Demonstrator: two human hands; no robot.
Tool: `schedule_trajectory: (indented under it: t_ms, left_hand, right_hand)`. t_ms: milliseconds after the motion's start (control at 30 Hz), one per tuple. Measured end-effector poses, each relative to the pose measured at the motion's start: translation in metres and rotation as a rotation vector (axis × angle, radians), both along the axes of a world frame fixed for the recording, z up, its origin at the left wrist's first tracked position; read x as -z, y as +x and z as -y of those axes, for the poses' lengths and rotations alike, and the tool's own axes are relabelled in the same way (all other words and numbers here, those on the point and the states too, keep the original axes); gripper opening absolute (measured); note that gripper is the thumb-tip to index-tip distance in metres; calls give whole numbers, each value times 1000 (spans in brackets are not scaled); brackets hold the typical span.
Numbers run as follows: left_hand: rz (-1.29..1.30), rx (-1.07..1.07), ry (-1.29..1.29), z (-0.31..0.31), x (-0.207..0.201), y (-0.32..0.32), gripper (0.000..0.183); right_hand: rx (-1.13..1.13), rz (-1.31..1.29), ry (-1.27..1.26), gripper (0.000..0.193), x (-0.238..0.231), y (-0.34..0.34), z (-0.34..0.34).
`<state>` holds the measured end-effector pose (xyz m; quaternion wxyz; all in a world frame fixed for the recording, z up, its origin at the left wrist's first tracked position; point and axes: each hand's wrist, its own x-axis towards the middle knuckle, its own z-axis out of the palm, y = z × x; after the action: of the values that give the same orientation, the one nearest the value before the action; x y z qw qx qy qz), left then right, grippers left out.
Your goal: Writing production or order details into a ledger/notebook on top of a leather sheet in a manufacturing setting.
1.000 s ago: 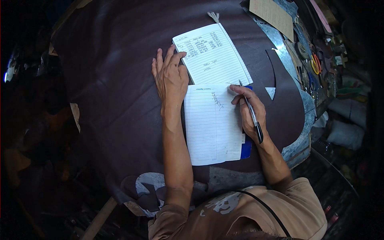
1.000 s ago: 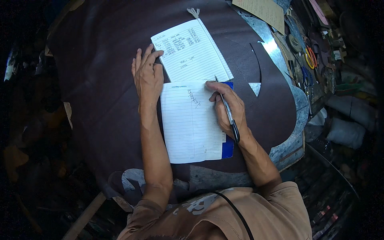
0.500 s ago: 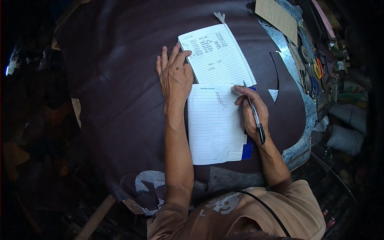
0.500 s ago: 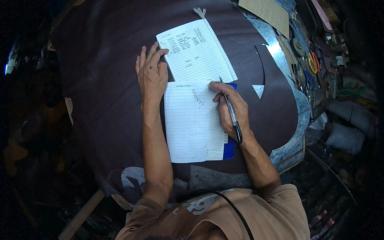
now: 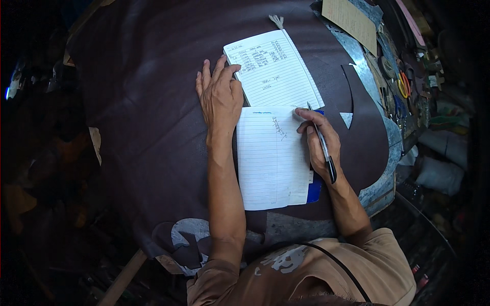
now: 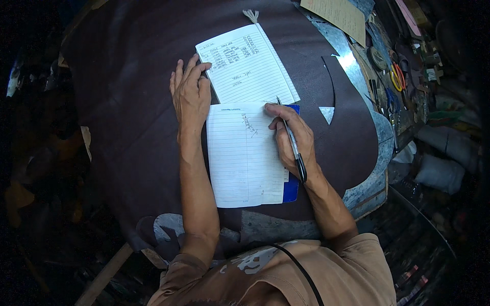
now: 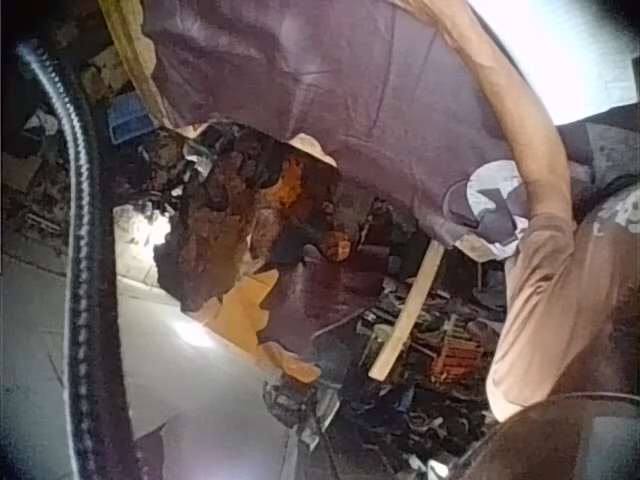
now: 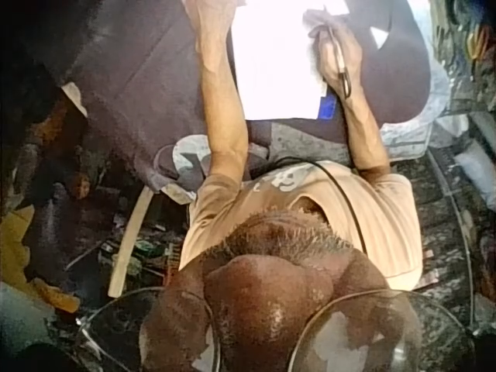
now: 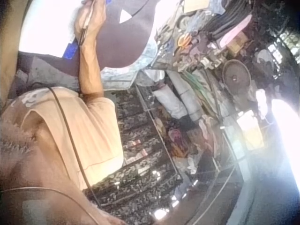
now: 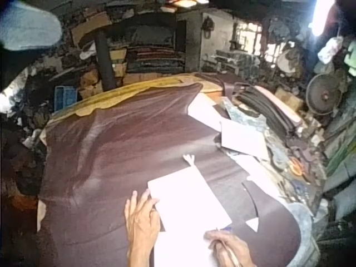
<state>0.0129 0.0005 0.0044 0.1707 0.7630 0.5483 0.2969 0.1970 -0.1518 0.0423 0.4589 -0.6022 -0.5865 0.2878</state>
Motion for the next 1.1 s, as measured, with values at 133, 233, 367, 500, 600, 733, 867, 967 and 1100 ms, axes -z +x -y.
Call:
schedule_trajectory:
  t_ms: [133,233,367,500,600,733,867,967,1100]
  left_hand:
    - [4,1,3,0,0,0,34]
    - [3,-4,-3,0,-1,1,32]
    - [12,-5,2,0,0,1,31]
    - [-10,-12,-10,-1,1,0,29]
    - [7,-2,6,0,0,1,31]
    - [4,-2,11,0,0,1,30]
    - [-24,-18,-20,-1,0,1,29]
    - [-31,-18,-22,0,-1,1,30]
    - [-29,-18,-13,0,0,1,29]
  right_hand:
    - [5,8,-22,41,-1,0,1]
    - [1,14,-9,41,-2,0,1]
    - [3,5,-18,40,-2,0,0]
    - [6,-2,-21,40,-3,-1,0]
    - [11,9,-31,40,-4,-1,0]
    - [14,-2,-25,40,-4,-1,0]
    - [7,7,-9,41,-2,0,0]
    - [6,1,-7,42,-2,0,1]
    - [6,15,-6,43,-1,0,1]
